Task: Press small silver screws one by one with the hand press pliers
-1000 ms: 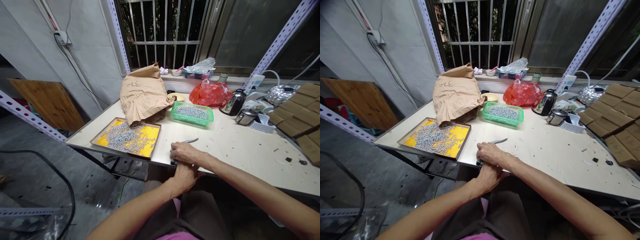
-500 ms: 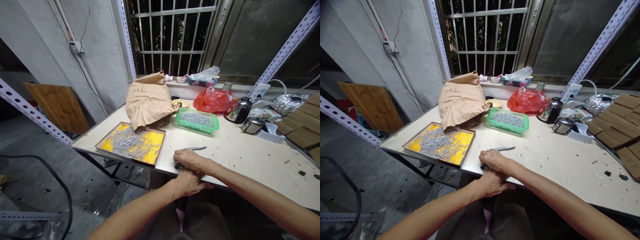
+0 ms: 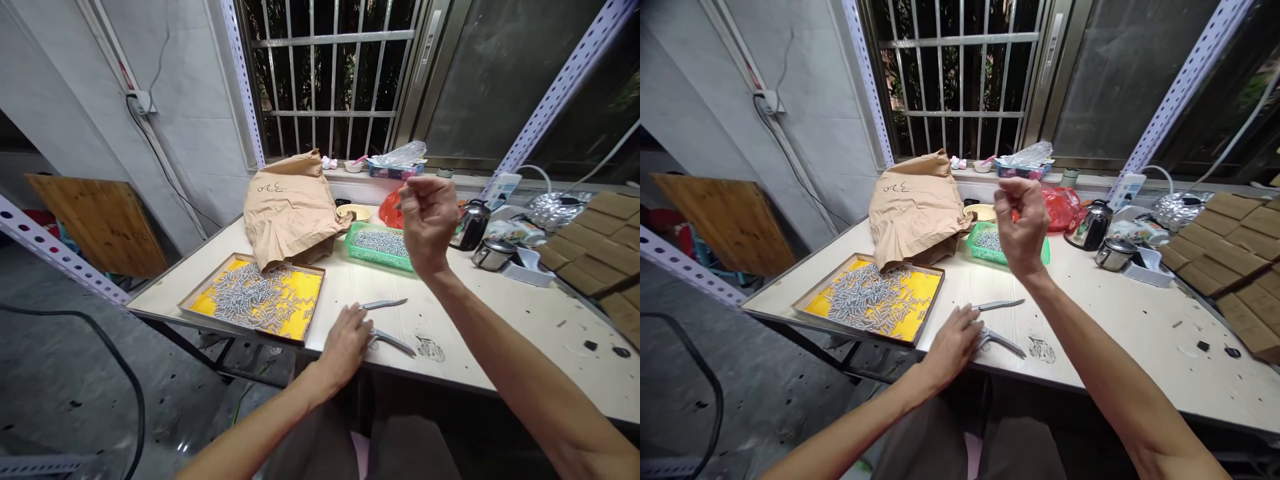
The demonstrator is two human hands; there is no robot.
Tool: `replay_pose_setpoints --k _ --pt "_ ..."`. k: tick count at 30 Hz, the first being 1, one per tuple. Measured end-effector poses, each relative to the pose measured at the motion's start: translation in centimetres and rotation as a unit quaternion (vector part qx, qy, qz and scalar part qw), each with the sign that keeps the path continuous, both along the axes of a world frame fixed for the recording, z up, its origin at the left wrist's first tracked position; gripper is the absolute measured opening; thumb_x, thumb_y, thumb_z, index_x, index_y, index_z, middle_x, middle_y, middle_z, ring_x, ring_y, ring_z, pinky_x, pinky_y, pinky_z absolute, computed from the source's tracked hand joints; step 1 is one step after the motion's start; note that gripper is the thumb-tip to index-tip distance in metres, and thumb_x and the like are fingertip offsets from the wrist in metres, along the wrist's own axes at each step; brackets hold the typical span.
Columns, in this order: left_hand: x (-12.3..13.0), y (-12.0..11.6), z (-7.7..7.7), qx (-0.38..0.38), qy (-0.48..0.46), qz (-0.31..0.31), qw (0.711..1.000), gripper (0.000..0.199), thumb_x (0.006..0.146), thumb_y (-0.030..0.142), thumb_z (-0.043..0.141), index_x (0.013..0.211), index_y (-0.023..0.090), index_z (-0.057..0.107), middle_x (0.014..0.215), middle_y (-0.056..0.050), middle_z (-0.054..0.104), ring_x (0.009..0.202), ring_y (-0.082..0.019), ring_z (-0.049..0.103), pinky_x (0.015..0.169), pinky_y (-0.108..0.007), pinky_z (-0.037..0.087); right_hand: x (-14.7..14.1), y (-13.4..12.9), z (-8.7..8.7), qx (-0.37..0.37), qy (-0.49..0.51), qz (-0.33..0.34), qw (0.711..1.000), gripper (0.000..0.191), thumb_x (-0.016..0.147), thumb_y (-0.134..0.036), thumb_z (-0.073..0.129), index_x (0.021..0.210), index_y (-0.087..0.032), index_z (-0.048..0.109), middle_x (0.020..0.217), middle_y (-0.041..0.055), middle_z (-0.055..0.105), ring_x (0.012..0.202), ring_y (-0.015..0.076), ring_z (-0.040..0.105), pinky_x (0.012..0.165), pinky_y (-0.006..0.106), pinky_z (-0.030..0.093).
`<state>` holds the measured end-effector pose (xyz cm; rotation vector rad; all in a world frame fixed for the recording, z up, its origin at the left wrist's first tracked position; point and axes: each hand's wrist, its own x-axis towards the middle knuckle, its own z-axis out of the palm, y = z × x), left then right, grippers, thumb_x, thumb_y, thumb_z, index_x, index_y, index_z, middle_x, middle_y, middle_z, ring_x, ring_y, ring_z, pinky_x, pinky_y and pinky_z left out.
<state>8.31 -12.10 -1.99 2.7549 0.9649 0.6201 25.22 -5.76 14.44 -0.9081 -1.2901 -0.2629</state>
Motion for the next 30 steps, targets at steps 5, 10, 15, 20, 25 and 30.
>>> replay_pose_setpoints --k 5,10,15,20,25,30 --pt "-3.7 4.1 2.0 0.042 0.055 0.184 0.980 0.028 0.088 0.014 0.044 0.105 0.020 0.066 0.125 -0.010 0.057 0.128 -0.026 0.040 0.108 -0.049 0.031 7.4 4.7 -3.1 -0.264 -0.129 -0.123 0.948 0.028 0.086 -0.032 0.046 0.103 -0.014 0.060 0.098 0.0120 0.063 0.089 0.0212 0.059 0.083 0.040 0.047" --pt "-5.6 5.9 2.5 0.070 0.090 0.215 0.970 0.024 0.089 0.020 0.046 0.093 0.021 0.070 0.132 -0.008 0.051 0.133 -0.029 0.032 0.107 -0.051 0.029 7.9 0.1 -9.0 -0.397 -0.191 -0.083 0.894 0.038 0.085 -0.037 0.047 0.111 -0.013 0.062 0.108 0.0144 0.062 0.079 0.0208 0.061 0.080 0.040 0.047" --pt "-4.8 6.8 2.8 0.065 0.134 0.165 0.975 0.018 0.084 0.020 0.054 0.090 0.021 0.071 0.140 -0.008 0.044 0.136 -0.032 0.025 0.108 -0.056 0.023 4.2 -9.4 -14.6 -0.438 -0.247 0.068 0.862 0.034 0.092 -0.042 0.039 0.107 -0.022 0.062 0.108 0.0088 0.061 0.088 0.0207 0.061 0.079 0.035 0.050" --pt "-3.6 7.4 2.3 0.054 0.191 0.146 0.969 0.020 0.085 0.016 0.050 0.083 0.016 0.070 0.142 -0.011 0.041 0.136 -0.034 0.024 0.108 -0.056 0.022 2.7 -13.3 -17.6 -0.461 -0.296 0.034 0.835 0.033 0.093 -0.040 0.040 0.115 -0.023 0.059 0.112 0.0099 0.059 0.102 0.0245 0.054 0.088 0.039 0.046" --pt "-3.4 8.0 2.5 0.089 0.136 0.157 0.974 0.026 0.087 0.013 0.046 0.101 0.018 0.068 0.133 -0.012 0.049 0.126 -0.028 0.039 0.103 -0.048 0.032 2.4 -14.0 -19.2 -0.433 -0.307 -0.001 0.848 0.038 0.093 -0.038 0.042 0.124 -0.019 0.054 0.113 0.0105 0.059 0.102 0.0243 0.053 0.087 0.039 0.046" --pt "-6.3 10.4 3.8 0.040 0.059 0.308 0.949 0.029 0.090 0.022 0.043 0.102 0.017 0.069 0.100 -0.011 0.063 0.099 -0.024 0.052 0.084 -0.034 0.042 1.9 -14.5 -20.8 -0.378 -0.288 -0.053 0.878 0.037 0.095 -0.034 0.040 0.126 -0.017 0.053 0.109 0.0098 0.061 0.098 0.0232 0.053 0.088 0.039 0.043"
